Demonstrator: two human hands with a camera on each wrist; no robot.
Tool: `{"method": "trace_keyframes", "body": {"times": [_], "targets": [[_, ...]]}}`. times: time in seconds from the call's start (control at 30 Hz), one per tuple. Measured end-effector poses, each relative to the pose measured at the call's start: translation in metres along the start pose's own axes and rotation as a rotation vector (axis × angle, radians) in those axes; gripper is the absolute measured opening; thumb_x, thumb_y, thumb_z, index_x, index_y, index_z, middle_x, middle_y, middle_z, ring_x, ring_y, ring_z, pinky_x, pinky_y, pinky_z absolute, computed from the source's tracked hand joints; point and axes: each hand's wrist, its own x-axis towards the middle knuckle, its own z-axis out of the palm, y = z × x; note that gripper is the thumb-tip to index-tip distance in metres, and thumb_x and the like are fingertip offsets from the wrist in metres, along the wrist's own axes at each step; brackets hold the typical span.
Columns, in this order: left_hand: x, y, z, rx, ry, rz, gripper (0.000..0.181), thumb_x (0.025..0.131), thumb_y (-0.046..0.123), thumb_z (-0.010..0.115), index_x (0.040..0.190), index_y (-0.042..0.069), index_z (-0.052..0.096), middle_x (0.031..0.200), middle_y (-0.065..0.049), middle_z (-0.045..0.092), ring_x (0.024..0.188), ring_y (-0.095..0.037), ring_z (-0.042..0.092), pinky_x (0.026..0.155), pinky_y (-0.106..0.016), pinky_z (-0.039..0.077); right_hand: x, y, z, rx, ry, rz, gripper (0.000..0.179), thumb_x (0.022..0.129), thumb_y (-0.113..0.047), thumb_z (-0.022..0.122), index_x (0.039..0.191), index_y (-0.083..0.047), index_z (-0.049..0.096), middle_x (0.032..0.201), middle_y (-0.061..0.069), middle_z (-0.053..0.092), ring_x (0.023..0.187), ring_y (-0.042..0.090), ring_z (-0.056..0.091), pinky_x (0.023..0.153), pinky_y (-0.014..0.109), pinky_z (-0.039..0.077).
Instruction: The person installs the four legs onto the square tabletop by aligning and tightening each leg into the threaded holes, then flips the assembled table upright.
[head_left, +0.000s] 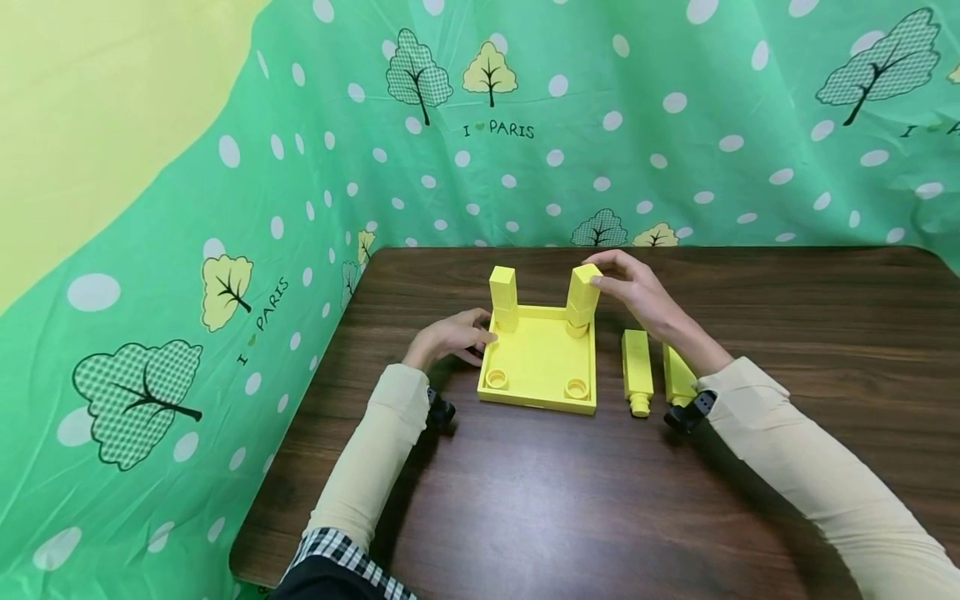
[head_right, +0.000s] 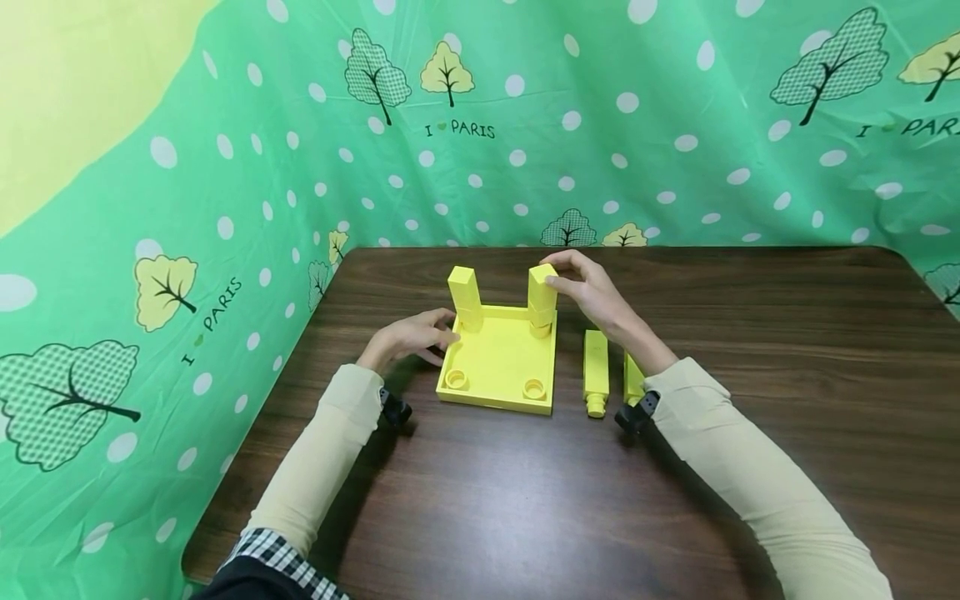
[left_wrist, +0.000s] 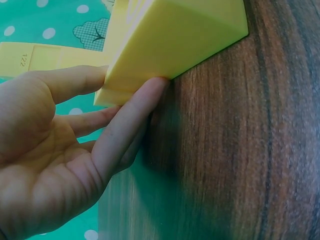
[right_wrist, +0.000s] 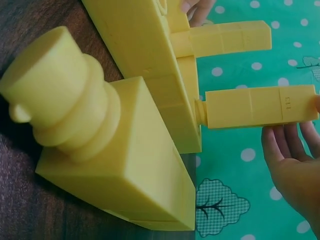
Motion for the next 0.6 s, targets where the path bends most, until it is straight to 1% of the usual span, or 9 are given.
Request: {"method": "trace_keyframes", "body": {"times": [0.1,0.37,0.5,0.6], "targets": [[-0.0001,-0.0001,-0.0001,0.001,0.0,0.003,0.057,0.098,0.017,0.054,0.148,0.01,0.027,0.13,-0.019,0.045,0.101,-0.027,0.057,0.078,-0.036,0.059,-0.0001,0.0016,0.0003,-0.037,0.023,-0.012,0.039,0.096,-0.022,0.059,0.127,0.0,0.05,0.113,-0.001,0.052,0.097,0.011,0.053,0.078,0.019,0.047],[0.0003,-0.0007,0.0004,-0.001,-0.001,0.011,0.057,0.098,0.016,0.053,0.148,0.01,0.026,0.128,-0.019,0.046,0.1,-0.027,0.058,0.079,-0.036,0.059,-0.001,0.0025,0.001,-0.092,0.053,0.008,0.037,0.095,-0.024,0.06,0.125,-0.004,0.051,0.111,-0.001,0.053,0.095,0.011,0.054,0.077,0.019,0.047],[0.0009,-0.001,0.0003,-0.004,0.001,0.009,0.057,0.098,0.016,0.053,0.148,0.01,0.026,0.127,-0.018,0.046,0.097,-0.025,0.057,0.079,-0.037,0.059,-0.0009,0.0035,0.0019,-0.175,0.076,0.025,0.038,0.094,-0.029,0.062,0.123,-0.006,0.051,0.111,0.0,0.052,0.097,0.01,0.054,0.078,0.021,0.047],[0.0006,-0.0008,0.0004,-0.012,0.002,0.005,0.055,0.098,0.016,0.054,0.147,0.01,0.028,0.125,-0.018,0.046,0.092,-0.022,0.056,0.079,-0.037,0.059,-0.0015,0.004,0.0027,-0.248,0.098,0.026,0.04,0.093,-0.033,0.063,0.122,-0.007,0.051,0.112,0.002,0.052,0.1,0.01,0.054,0.078,0.02,0.047]]}}
